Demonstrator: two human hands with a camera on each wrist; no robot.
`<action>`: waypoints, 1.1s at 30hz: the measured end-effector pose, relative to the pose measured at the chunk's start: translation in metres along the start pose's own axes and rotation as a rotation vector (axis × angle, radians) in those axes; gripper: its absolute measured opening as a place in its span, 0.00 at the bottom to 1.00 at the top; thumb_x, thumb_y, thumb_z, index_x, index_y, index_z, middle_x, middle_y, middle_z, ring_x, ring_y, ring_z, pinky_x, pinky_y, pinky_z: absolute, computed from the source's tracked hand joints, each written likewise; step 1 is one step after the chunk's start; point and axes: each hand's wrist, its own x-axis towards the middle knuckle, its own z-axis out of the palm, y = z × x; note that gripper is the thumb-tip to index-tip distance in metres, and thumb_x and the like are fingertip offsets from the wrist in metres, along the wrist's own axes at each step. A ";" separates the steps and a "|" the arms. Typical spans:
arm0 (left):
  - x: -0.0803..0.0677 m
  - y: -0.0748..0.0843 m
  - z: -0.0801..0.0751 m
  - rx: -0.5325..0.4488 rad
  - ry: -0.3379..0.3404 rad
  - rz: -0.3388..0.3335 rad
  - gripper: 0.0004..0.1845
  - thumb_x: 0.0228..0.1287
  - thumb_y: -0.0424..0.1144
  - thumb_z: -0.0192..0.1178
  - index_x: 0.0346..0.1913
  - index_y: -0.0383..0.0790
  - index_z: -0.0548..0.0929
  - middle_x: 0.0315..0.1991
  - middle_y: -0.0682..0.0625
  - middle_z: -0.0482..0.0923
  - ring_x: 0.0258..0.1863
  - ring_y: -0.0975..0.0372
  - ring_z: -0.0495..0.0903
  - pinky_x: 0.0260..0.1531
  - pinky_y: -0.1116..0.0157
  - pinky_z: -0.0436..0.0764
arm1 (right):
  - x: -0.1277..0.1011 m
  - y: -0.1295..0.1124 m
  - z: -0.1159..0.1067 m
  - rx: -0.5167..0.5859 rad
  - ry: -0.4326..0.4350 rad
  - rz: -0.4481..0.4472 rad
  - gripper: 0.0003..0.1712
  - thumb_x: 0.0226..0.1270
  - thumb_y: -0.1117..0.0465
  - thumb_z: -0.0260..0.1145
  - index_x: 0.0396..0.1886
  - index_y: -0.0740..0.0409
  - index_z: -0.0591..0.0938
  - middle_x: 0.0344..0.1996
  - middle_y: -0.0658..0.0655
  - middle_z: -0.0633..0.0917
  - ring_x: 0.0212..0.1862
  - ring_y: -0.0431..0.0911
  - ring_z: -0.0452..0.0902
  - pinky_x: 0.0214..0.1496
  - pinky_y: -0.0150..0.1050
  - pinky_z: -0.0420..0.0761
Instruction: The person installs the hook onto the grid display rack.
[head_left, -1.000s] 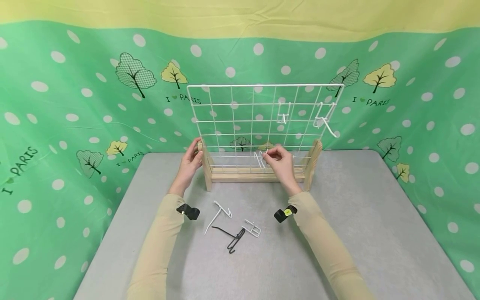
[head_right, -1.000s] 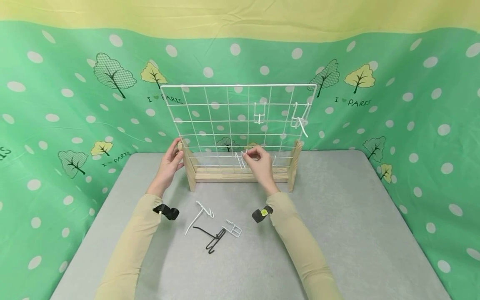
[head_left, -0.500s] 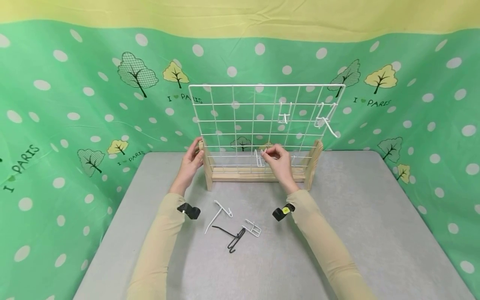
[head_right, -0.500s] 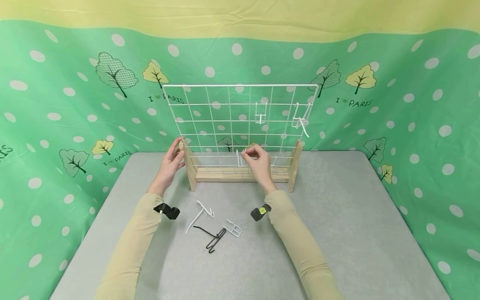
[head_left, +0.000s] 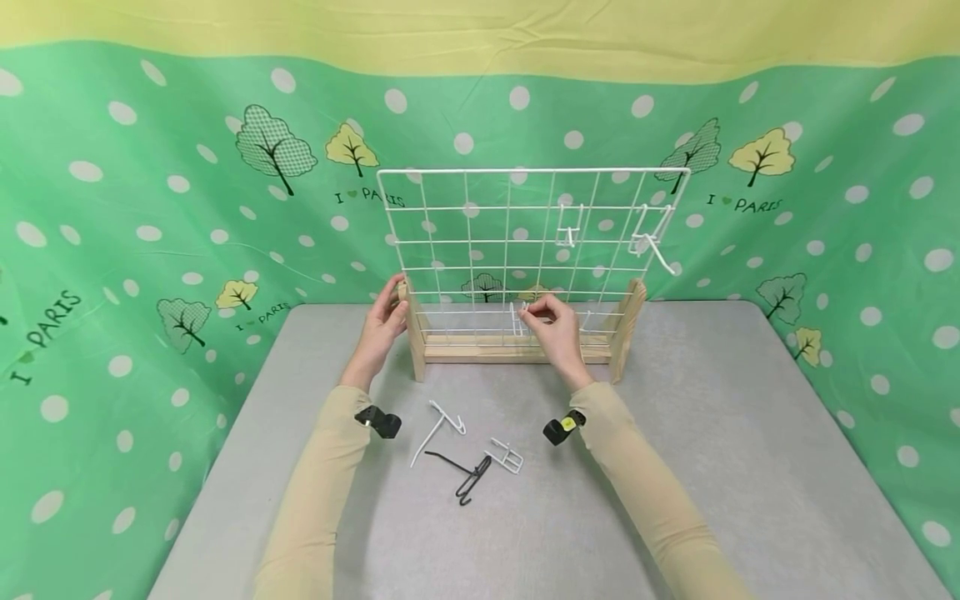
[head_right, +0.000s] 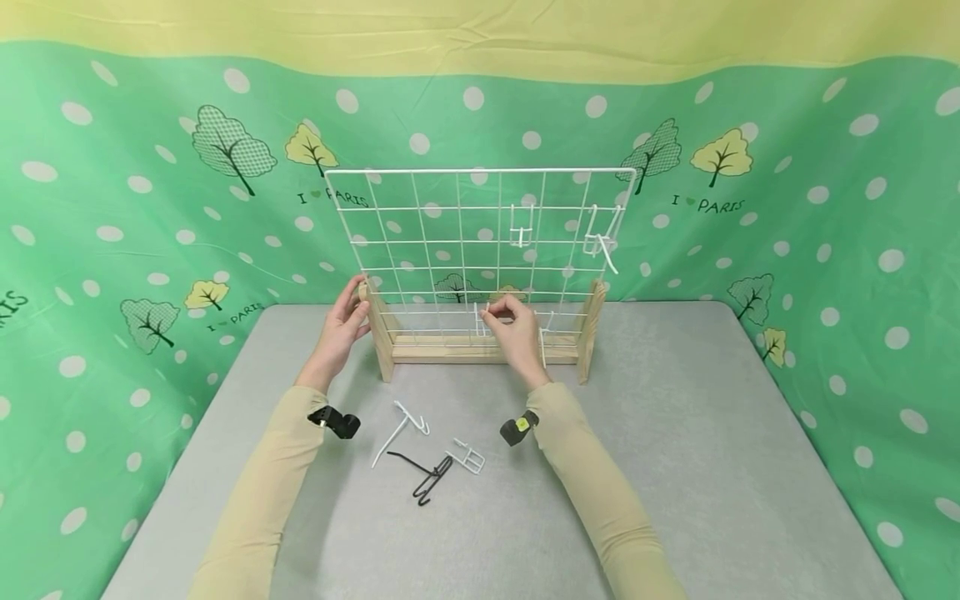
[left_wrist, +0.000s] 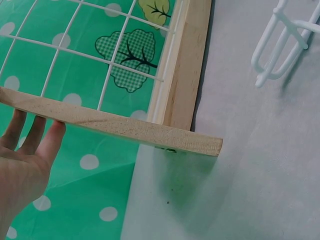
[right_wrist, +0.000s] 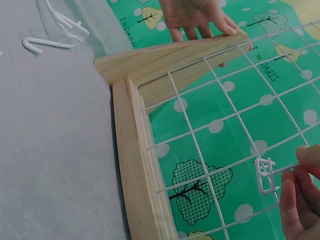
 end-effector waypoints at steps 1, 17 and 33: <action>0.002 -0.004 -0.001 -0.002 0.002 -0.001 0.28 0.76 0.35 0.46 0.75 0.47 0.56 0.69 0.33 0.57 0.66 0.44 0.60 0.62 0.44 0.66 | -0.001 0.001 0.000 0.004 -0.005 0.000 0.05 0.60 0.69 0.70 0.30 0.67 0.81 0.32 0.60 0.83 0.36 0.46 0.79 0.36 0.29 0.78; 0.003 -0.010 -0.001 0.011 0.017 0.014 0.28 0.76 0.41 0.48 0.75 0.52 0.57 0.69 0.35 0.58 0.66 0.45 0.61 0.62 0.44 0.67 | -0.024 0.010 0.005 -0.011 -0.031 0.053 0.06 0.59 0.69 0.71 0.32 0.67 0.82 0.32 0.60 0.83 0.39 0.51 0.80 0.41 0.38 0.82; -0.008 0.017 0.006 0.006 -0.005 0.006 0.28 0.77 0.35 0.46 0.75 0.43 0.54 0.68 0.31 0.57 0.67 0.42 0.60 0.62 0.44 0.66 | -0.042 -0.021 0.001 0.052 -0.099 0.104 0.13 0.60 0.75 0.67 0.42 0.80 0.78 0.42 0.76 0.81 0.43 0.66 0.78 0.40 0.31 0.81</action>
